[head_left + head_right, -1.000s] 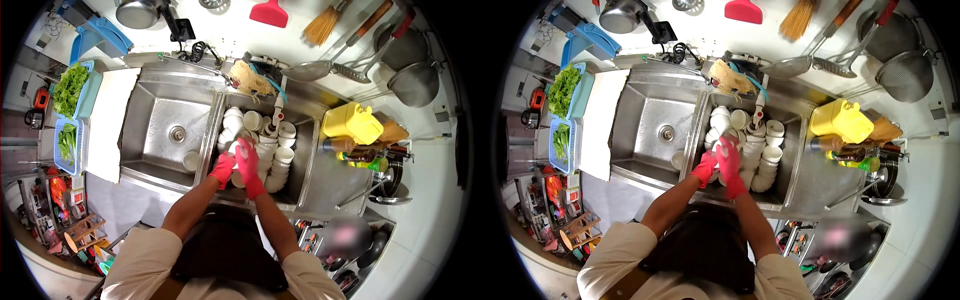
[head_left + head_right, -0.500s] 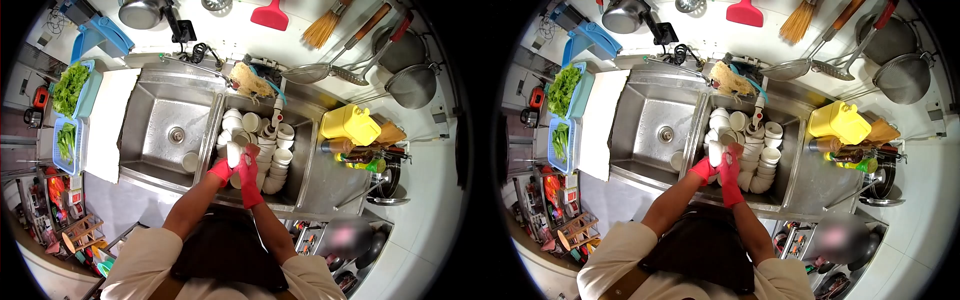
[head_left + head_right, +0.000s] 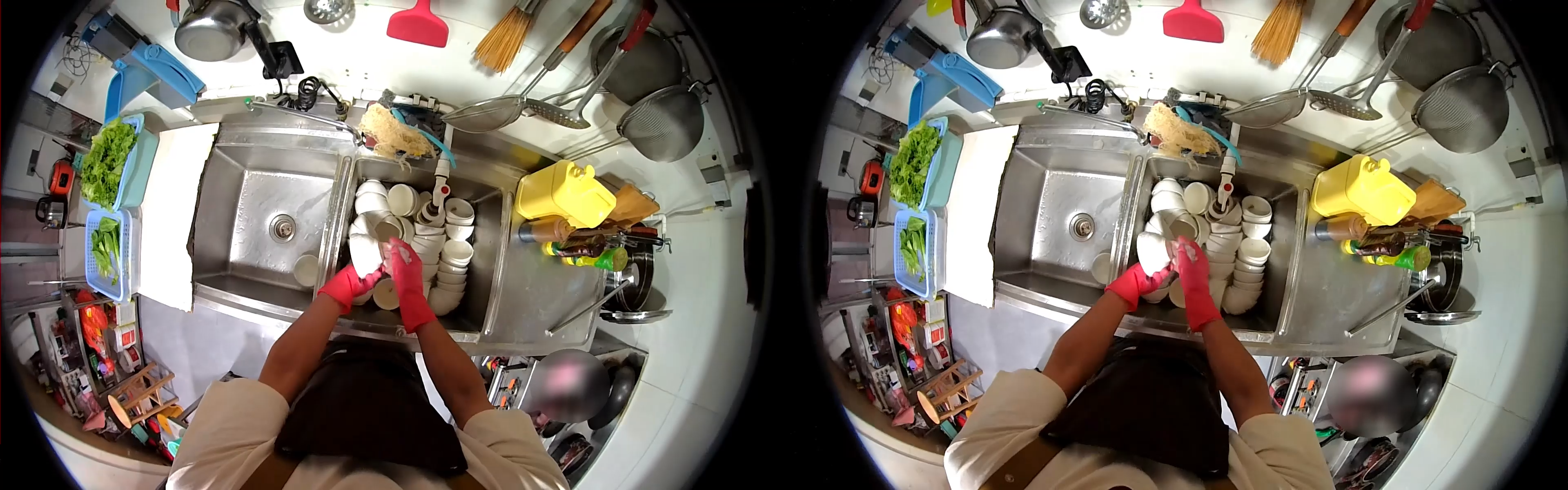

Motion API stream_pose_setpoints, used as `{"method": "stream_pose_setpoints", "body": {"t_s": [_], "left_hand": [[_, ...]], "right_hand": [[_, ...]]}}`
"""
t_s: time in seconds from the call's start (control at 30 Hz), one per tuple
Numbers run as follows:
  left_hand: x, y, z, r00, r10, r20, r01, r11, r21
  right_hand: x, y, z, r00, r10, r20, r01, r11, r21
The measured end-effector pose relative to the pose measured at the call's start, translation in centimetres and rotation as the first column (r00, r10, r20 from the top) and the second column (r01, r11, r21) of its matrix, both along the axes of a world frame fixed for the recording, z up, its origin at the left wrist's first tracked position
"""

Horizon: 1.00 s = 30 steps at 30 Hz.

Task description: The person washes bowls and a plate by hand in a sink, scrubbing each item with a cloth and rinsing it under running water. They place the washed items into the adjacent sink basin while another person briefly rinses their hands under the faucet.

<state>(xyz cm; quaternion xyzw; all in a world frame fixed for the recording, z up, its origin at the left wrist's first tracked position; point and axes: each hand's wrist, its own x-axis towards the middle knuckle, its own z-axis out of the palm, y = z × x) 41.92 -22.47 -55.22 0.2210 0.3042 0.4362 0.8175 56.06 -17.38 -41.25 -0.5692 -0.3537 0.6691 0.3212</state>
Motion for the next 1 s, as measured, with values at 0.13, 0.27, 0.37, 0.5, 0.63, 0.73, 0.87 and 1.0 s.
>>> {"method": "stream_pose_setpoints", "body": {"t_s": [0.13, 0.27, 0.37, 0.5, 0.63, 0.73, 0.87, 1.0], "left_hand": [[-1.1, 0.1, 3.3, 0.887, 0.298, 0.352, -0.015, 0.782, -0.623], [0.0, 0.9, 3.9, 0.992, 0.037, 0.119, 0.032, 0.846, -0.533], [0.9, 1.1, 5.4, 0.988, -0.138, -0.063, 0.076, 0.81, -0.581], [1.6, 1.5, 7.2, 0.972, -0.027, -0.232, -0.113, 0.816, -0.567], [3.4, 1.9, 9.1, 0.564, 0.056, -0.824, -0.538, 0.781, -0.316], [2.9, 2.2, 5.9, 0.169, 0.288, -0.942, -0.587, 0.797, 0.138], [0.8, 3.0, 8.4, 0.03, 0.096, -0.995, -0.553, 0.831, 0.063], [-2.6, 3.5, 11.3, -0.058, 0.269, -0.961, -0.562, 0.787, 0.254]], "right_hand": [[-0.9, -0.5, 0.0, 0.961, -0.041, -0.272, 0.11, 0.964, 0.242], [-1.5, 0.9, 1.4, 0.931, 0.149, 0.334, -0.338, 0.697, 0.632], [-1.2, 3.8, -0.3, 0.925, 0.312, -0.22, -0.285, 0.948, 0.145], [-0.7, 4.2, 0.8, 0.713, 0.073, -0.698, -0.296, 0.933, -0.205], [-0.9, 1.6, -5.5, 0.627, -0.078, -0.775, -0.045, 0.99, -0.136], [-1.6, -0.9, -2.2, 0.986, 0.166, 0.003, -0.137, 0.802, 0.582], [-2.0, -2.8, -2.9, 0.985, 0.15, 0.084, -0.171, 0.921, 0.351], [-1.7, -2.3, -6.5, 0.658, -0.354, -0.665, 0.077, 0.91, -0.408]]}}
